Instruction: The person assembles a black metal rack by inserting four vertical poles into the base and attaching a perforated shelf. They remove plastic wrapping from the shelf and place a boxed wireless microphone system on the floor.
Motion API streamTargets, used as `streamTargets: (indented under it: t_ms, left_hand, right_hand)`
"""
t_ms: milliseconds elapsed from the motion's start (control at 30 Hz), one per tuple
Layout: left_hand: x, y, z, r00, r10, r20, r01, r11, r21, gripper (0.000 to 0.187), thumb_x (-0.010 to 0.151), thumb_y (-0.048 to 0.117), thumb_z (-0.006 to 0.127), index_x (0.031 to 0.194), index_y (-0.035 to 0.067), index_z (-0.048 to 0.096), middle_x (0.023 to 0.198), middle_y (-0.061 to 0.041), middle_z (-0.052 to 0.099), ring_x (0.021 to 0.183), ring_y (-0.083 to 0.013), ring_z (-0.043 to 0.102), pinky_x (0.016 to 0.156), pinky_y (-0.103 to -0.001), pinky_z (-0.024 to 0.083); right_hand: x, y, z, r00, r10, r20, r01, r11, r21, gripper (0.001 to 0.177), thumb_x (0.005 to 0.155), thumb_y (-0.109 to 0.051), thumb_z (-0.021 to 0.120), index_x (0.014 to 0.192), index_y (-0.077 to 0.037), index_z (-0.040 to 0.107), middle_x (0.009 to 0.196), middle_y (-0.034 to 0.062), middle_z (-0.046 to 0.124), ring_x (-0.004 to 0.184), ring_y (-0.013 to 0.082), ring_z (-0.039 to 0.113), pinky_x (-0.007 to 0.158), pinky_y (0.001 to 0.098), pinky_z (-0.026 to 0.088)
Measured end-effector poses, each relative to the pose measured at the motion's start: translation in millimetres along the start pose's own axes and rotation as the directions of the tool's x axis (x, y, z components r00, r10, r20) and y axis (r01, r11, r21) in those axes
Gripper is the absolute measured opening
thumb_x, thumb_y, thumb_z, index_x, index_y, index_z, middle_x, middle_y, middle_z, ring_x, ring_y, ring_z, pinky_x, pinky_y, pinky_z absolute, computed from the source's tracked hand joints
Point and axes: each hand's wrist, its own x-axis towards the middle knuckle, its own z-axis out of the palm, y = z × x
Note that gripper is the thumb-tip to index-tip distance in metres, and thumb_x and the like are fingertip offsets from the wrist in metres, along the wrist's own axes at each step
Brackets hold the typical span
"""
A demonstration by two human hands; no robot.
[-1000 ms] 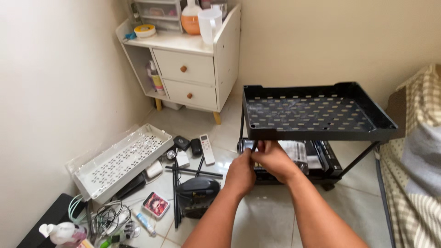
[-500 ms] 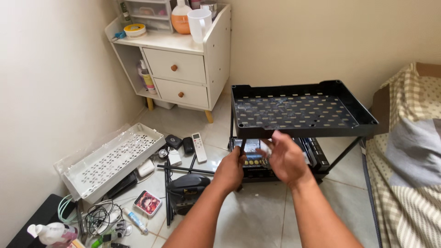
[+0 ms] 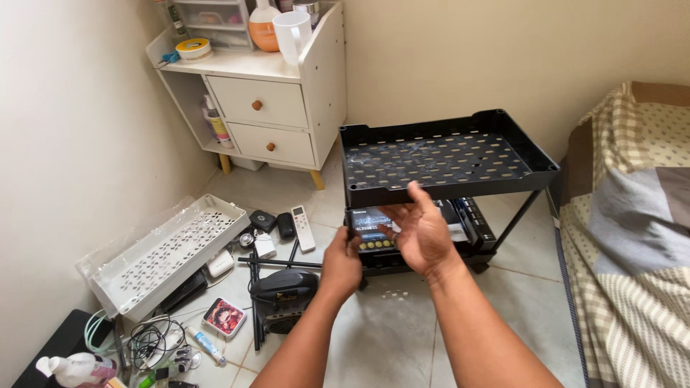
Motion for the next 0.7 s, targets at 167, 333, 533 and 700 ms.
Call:
streamTargets:
  t_ms: [167, 333, 533, 700]
  left_hand:
    - [24.3, -16.5, -1.6, 0.968, -0.105, -0.228, 0.118, 0.992, 0.048, 0.018, 0.102, 0.020, 0.053, 0.111, 0.008, 0.064, 0.098, -0.017, 0.074, 0.091, -0.0340, 0.071, 0.082, -0.042, 0.052]
    - [50.4, -25.3, -15.1, 0.945, -0.009, -0.327, 0.074, 0.980, 0.186, 0.028, 0.100, 0.019, 0.055, 0.124, 0.010, 0.065, 0.103, -0.021, 0.071, 0.094, -0.0366, 0.070, 0.082, -0.045, 0.052]
    - [88.1, -29.1, -16.5, 0.967, -0.166, -0.195, 0.197, 0.969, 0.151, 0.043, 0.102, 0.017, 0.050, 0.145, 0.017, 0.051, 0.127, -0.021, 0.070, 0.117, -0.0346, 0.067, 0.098, -0.041, 0.050]
    - [84.7, -18.2, 2.3, 0.968, -0.204, -0.146, 0.188, 0.975, -0.122, 0.064, 0.098, 0.014, 0.049, 0.159, 0.017, 0.031, 0.141, -0.017, 0.061, 0.122, -0.0311, 0.064, 0.102, -0.040, 0.049]
  right_hand:
    - [-7.1, -9.0, -19.7, 0.979, 0.092, -0.181, -0.201, 0.579, -0.790, 0.030, 0.086, -0.026, 0.065, 0.112, -0.016, 0.072, 0.097, 0.0042, 0.074, 0.093, 0.0167, 0.065, 0.080, 0.0381, 0.051]
    - [-21.6, -61.0, -67.9, 0.424, -0.783, -0.455, -0.134, 0.443, -0.887, 0.031, 0.094, -0.025, 0.066, 0.086, 0.004, 0.073, 0.074, 0.0090, 0.066, 0.069, 0.0209, 0.063, 0.070, 0.0392, 0.050]
    - [-16.1, -61.6, -101.5, 0.583, -0.652, -0.485, 0.306, 0.729, -0.612, 0.040, 0.102, -0.042, 0.056, 0.103, -0.005, 0.070, 0.092, 0.0014, 0.067, 0.087, 0.0139, 0.059, 0.082, 0.0298, 0.048]
    - [-16.3, -50.0, -83.3, 0.821, -0.464, -0.334, 0.064, 0.655, -0.753, 0.053, 0.102, -0.048, 0.058, 0.096, 0.001, 0.074, 0.091, 0.0049, 0.071, 0.089, 0.0151, 0.061, 0.085, 0.0307, 0.047]
